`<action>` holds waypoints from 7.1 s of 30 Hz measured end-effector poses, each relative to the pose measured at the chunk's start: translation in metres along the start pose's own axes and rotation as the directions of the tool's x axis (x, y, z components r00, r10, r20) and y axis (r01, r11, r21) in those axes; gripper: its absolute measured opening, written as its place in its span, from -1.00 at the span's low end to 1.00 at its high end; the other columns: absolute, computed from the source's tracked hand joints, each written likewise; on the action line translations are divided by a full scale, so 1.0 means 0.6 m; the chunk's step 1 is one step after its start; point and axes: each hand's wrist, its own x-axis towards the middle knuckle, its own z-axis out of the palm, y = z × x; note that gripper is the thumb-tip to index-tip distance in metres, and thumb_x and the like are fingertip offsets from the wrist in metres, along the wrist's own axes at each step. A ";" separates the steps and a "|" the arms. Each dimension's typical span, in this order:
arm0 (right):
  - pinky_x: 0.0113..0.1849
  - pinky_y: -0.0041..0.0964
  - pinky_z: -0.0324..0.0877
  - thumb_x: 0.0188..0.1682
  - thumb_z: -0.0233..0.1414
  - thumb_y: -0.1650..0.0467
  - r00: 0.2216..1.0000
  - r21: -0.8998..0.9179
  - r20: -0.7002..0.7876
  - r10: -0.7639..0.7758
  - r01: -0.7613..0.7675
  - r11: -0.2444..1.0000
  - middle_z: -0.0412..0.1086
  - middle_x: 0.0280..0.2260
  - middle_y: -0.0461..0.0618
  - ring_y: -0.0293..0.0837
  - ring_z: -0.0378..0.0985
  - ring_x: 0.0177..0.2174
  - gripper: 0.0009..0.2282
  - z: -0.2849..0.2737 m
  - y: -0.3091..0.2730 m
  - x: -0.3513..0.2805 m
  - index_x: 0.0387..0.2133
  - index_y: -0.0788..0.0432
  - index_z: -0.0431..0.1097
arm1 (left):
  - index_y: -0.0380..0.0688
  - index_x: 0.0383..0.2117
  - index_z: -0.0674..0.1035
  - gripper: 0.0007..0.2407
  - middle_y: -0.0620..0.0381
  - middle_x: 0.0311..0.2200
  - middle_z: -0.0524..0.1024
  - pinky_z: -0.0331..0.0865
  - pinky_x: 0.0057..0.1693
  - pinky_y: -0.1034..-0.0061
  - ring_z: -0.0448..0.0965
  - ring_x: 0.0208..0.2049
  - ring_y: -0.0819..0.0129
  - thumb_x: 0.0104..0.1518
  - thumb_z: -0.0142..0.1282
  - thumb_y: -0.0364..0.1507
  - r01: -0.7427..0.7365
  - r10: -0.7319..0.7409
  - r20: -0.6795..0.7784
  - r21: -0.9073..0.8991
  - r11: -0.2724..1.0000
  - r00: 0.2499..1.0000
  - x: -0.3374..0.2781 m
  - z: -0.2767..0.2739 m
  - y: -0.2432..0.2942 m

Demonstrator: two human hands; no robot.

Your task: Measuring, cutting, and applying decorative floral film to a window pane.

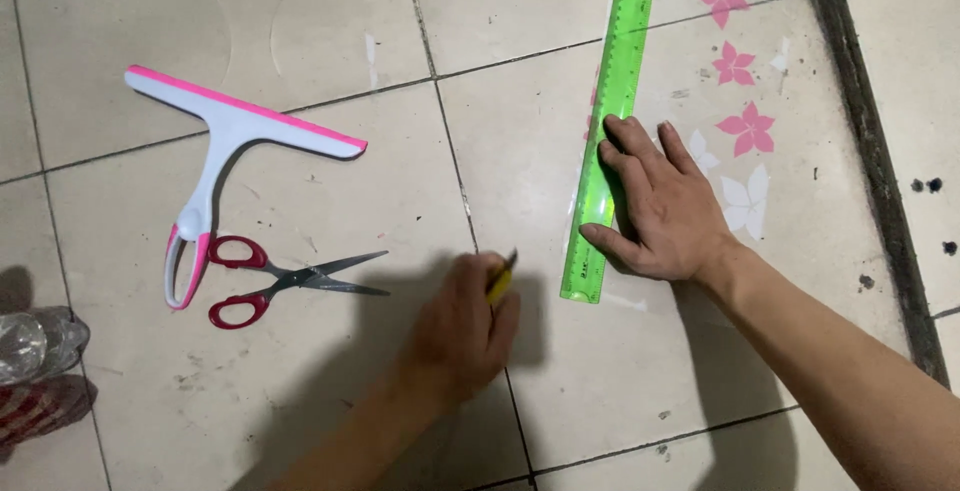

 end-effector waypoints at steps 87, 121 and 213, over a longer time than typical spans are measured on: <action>0.33 0.18 -0.12 -0.13 -0.03 -0.13 0.992 0.022 0.069 0.107 -0.109 0.994 0.02 0.35 0.05 0.01 0.05 0.36 -0.24 0.017 0.025 -0.008 0.19 0.11 0.12 | -0.35 -0.04 0.38 -0.68 -0.28 -0.16 0.51 0.39 -0.04 -0.37 0.60 -0.14 -0.50 0.27 -0.39 -0.39 0.448 -0.467 0.175 0.140 0.883 0.867 0.288 0.058 0.104; 0.10 0.18 0.28 -0.33 0.14 -0.21 0.968 0.033 -0.239 -0.071 0.081 0.996 0.26 0.08 0.27 0.26 0.27 0.13 -0.20 -0.006 0.140 0.108 -0.01 0.15 0.41 | -0.07 -0.15 0.35 -0.60 0.18 -0.19 0.50 0.47 -0.09 0.31 0.59 -0.21 0.29 -0.04 0.35 -0.49 0.559 -0.564 -0.051 -0.080 0.825 0.824 0.124 0.103 0.071; 0.33 0.10 -0.34 0.16 -0.46 0.09 0.992 -0.047 0.070 0.100 -0.097 0.994 -0.17 0.41 0.32 0.13 -0.21 0.40 -0.33 0.014 0.101 0.046 0.38 0.38 -0.16 | -0.01 -0.04 0.41 -0.43 0.17 -0.13 0.42 0.40 -0.01 0.31 0.50 -0.15 0.26 -0.16 0.55 -0.28 0.603 -0.605 0.089 0.051 0.796 0.791 0.113 0.091 0.092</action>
